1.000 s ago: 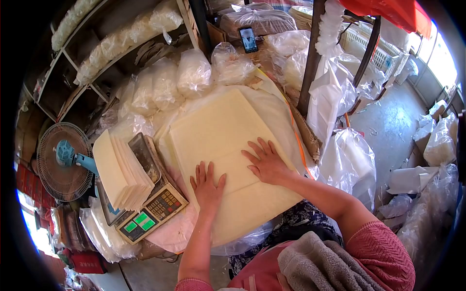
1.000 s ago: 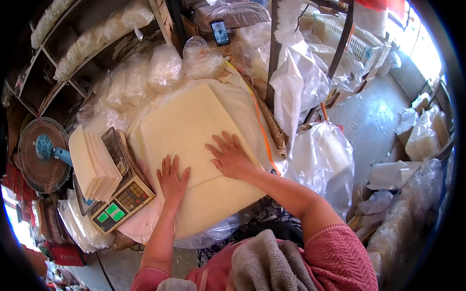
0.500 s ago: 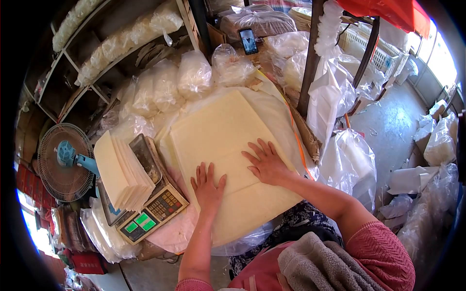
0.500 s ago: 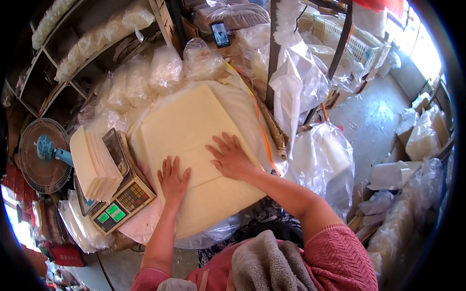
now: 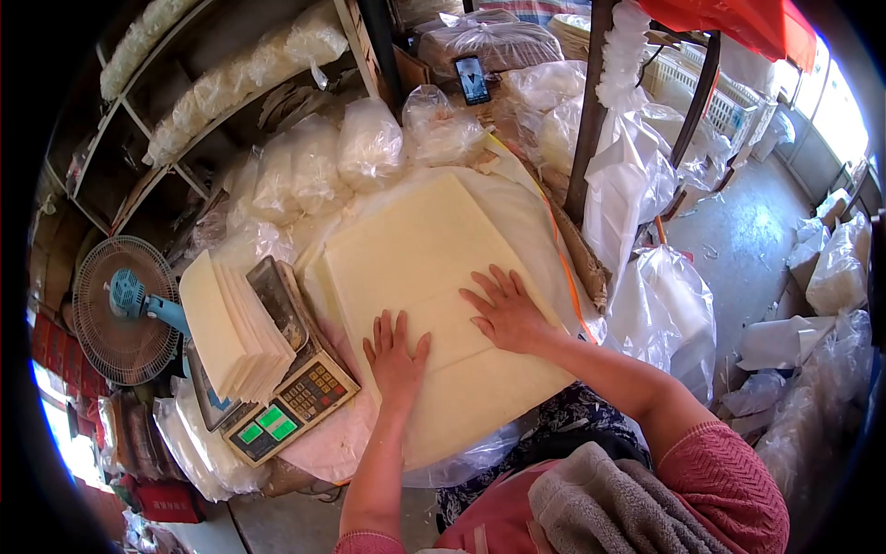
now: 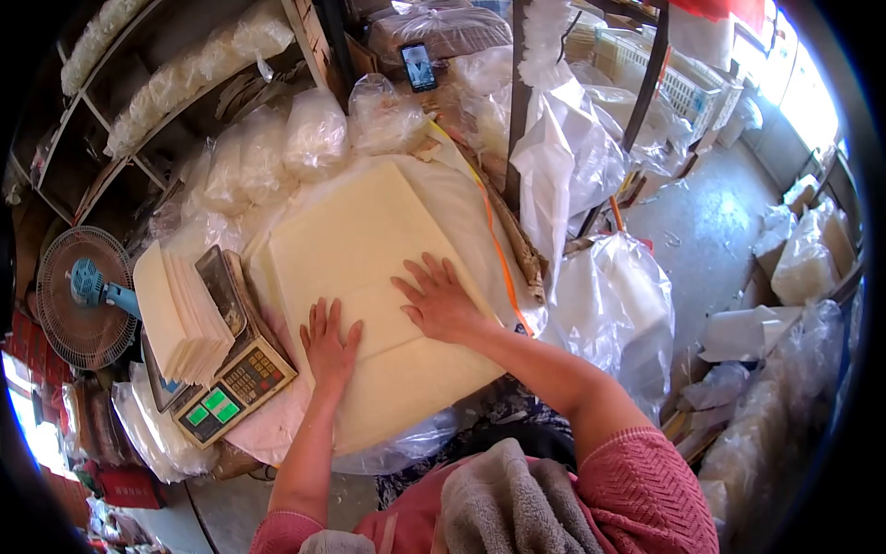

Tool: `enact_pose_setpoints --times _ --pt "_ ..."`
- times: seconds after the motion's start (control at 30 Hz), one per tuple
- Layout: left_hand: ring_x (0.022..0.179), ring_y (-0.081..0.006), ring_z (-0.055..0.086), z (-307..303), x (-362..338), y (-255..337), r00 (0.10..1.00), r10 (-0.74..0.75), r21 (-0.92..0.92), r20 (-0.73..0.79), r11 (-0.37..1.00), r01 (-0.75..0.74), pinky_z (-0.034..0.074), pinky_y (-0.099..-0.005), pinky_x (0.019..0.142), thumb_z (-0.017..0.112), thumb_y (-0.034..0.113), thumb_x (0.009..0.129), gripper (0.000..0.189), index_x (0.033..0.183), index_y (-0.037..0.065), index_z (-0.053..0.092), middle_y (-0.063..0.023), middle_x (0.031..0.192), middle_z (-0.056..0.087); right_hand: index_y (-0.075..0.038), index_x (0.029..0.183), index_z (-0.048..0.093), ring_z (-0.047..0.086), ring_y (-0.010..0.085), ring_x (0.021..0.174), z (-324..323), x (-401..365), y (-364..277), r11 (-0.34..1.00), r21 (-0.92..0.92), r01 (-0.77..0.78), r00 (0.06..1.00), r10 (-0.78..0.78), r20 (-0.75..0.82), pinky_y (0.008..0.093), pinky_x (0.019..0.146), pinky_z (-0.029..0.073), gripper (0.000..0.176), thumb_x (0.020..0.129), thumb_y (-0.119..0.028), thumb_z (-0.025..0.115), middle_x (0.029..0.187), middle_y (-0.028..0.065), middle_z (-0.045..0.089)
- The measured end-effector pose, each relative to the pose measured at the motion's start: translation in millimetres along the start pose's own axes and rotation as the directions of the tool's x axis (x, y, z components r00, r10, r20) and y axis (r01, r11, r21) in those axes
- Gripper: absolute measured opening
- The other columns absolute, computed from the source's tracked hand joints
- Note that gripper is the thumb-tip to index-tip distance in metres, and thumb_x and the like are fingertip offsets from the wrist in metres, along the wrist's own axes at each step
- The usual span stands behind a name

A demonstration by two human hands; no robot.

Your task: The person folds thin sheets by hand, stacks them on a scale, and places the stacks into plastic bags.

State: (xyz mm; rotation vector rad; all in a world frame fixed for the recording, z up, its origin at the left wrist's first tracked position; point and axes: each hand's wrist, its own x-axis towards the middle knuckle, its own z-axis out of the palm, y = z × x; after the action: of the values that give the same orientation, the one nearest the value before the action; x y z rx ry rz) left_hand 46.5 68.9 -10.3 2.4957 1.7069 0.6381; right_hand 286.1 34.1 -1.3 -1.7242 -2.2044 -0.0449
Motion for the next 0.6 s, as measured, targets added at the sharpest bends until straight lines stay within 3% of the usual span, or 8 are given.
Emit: enact_pose_setpoints --times 0.6 --pt "0.138 -0.0292 0.028 -1.4 0.0 1.4 1.0 0.009 -0.015 -0.01 1.0 -0.009 0.017 -0.0521 0.111 0.052 0.046 0.09 0.058 0.135 0.011 0.045 -0.0133 0.147 0.033 -0.017 0.139 0.041 0.022 0.0382 0.137 -0.7 -0.4 -0.3 1.0 -0.005 0.016 0.999 -0.016 -0.046 0.0552 0.111 0.017 0.05 0.093 -0.037 0.045 0.146 0.0135 0.033"
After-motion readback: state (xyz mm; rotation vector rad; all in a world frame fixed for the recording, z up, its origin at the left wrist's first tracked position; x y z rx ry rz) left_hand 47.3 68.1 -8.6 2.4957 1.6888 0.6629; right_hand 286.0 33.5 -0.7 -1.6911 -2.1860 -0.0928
